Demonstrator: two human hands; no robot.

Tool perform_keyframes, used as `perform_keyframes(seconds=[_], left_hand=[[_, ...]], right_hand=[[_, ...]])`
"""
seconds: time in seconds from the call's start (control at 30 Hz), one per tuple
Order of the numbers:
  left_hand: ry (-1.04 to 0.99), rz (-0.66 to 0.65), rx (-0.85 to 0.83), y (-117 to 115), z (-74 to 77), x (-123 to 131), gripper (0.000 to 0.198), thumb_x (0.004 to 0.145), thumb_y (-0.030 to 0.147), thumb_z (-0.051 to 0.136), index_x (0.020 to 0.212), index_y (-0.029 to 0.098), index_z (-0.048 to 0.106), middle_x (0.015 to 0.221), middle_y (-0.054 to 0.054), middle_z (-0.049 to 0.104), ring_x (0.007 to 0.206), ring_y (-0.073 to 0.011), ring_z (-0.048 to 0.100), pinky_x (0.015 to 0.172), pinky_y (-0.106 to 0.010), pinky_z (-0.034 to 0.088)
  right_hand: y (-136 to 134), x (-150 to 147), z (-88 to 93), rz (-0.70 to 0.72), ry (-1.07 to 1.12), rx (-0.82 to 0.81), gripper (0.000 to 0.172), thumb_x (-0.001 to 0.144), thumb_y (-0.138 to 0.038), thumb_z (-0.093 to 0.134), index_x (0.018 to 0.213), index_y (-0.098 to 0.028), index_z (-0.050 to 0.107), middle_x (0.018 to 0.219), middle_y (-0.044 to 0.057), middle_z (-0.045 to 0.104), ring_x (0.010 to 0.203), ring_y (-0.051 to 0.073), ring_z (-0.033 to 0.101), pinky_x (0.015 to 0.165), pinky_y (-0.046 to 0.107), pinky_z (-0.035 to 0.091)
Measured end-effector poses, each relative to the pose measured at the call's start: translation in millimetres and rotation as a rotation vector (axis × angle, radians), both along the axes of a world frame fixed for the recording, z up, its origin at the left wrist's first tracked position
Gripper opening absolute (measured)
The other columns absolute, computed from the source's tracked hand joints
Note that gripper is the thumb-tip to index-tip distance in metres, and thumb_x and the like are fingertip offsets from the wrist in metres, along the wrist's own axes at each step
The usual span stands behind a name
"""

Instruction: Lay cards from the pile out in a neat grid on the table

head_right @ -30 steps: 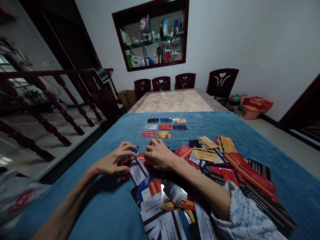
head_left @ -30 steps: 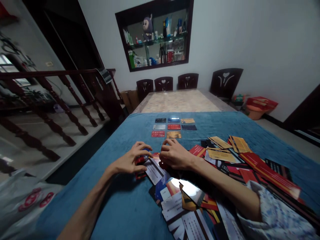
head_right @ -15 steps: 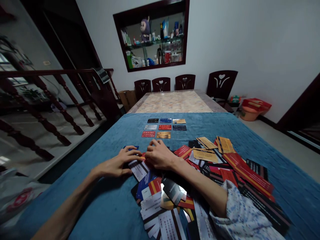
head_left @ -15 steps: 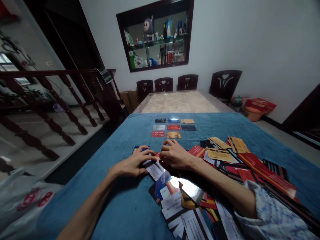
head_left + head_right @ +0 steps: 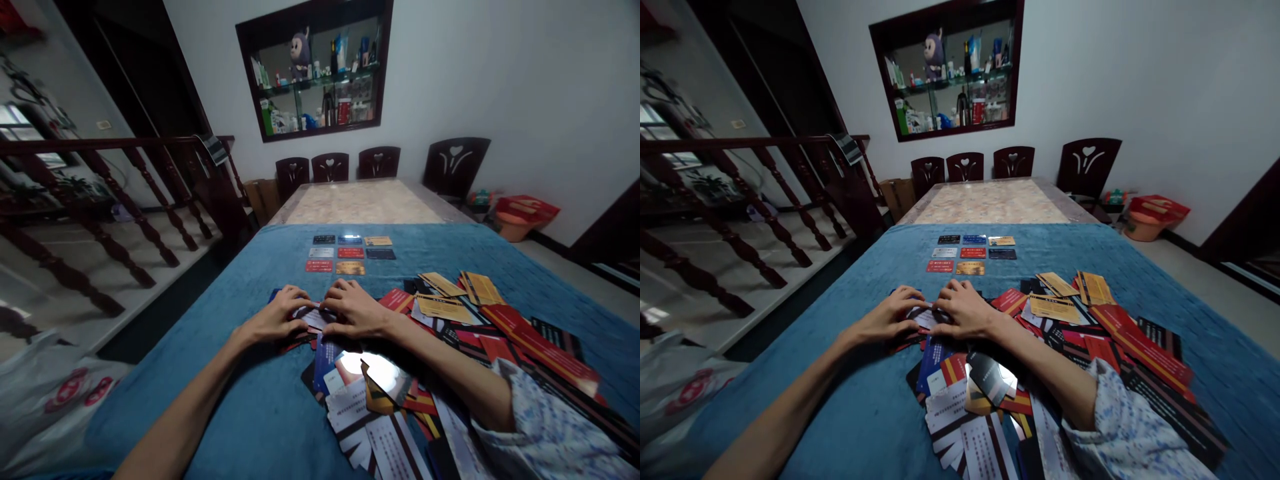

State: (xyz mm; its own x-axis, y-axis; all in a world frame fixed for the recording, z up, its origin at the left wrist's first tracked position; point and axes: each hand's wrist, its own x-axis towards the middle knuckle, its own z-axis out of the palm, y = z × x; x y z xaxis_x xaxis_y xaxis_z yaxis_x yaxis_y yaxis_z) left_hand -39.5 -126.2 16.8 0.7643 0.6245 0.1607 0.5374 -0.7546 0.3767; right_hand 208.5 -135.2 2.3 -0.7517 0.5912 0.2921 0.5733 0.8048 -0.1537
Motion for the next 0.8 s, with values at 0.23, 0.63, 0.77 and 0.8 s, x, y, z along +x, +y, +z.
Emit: perform_keyframes(seconds=[0.23, 0.63, 0.77, 0.8], left_hand=[[-0.048, 0.013, 0.07, 8, -8.6, -1, 0.028, 0.091, 0.033, 0.063, 0.116, 0.023, 0.068, 0.115, -0.008, 0.064, 0.112, -0.0231, 0.053, 0.102, -0.042, 0.043], [-0.212, 0.077, 0.066, 12, -23.2, 5, 0.023, 0.095, 0.023, 0.05, 0.099, 0.018, 0.072, 0.092, -0.006, 0.071, 0.093, -0.0189, 0.06, 0.086, -0.031, 0.049], [-0.298, 0.122, 0.043, 17, -29.9, 5, 0.022, 0.092, 0.019, 0.053, 0.096, 0.017, 0.074, 0.092, -0.007, 0.071, 0.093, -0.0184, 0.063, 0.086, -0.03, 0.05], [-0.315, 0.136, 0.037, 18, -30.9, 5, 0.021, 0.091, 0.019, 0.054, 0.096, 0.017, 0.075, 0.093, -0.007, 0.071, 0.094, -0.0184, 0.063, 0.086, -0.03, 0.05]], right_hand=[[-2, -1, 0.6, -0.063, -0.01, -0.041, 0.05, 0.087, -0.056, 0.061, 0.119, -0.019, 0.066, 0.109, 0.012, 0.065, 0.103, 0.027, 0.048, 0.082, 0.04, 0.035], [0, -4, 3.1, -0.233, 0.021, -0.138, 0.023, 0.094, -0.02, 0.052, 0.107, -0.019, 0.071, 0.101, 0.009, 0.071, 0.101, 0.024, 0.053, 0.08, 0.036, 0.035], [4, -3, -0.9, -0.291, 0.041, -0.133, 0.019, 0.091, -0.019, 0.055, 0.101, -0.019, 0.072, 0.099, 0.008, 0.072, 0.098, 0.024, 0.053, 0.079, 0.034, 0.036], [4, -3, -2.0, -0.307, 0.048, -0.131, 0.019, 0.09, -0.019, 0.056, 0.1, -0.019, 0.072, 0.099, 0.008, 0.072, 0.097, 0.024, 0.054, 0.078, 0.034, 0.036]])
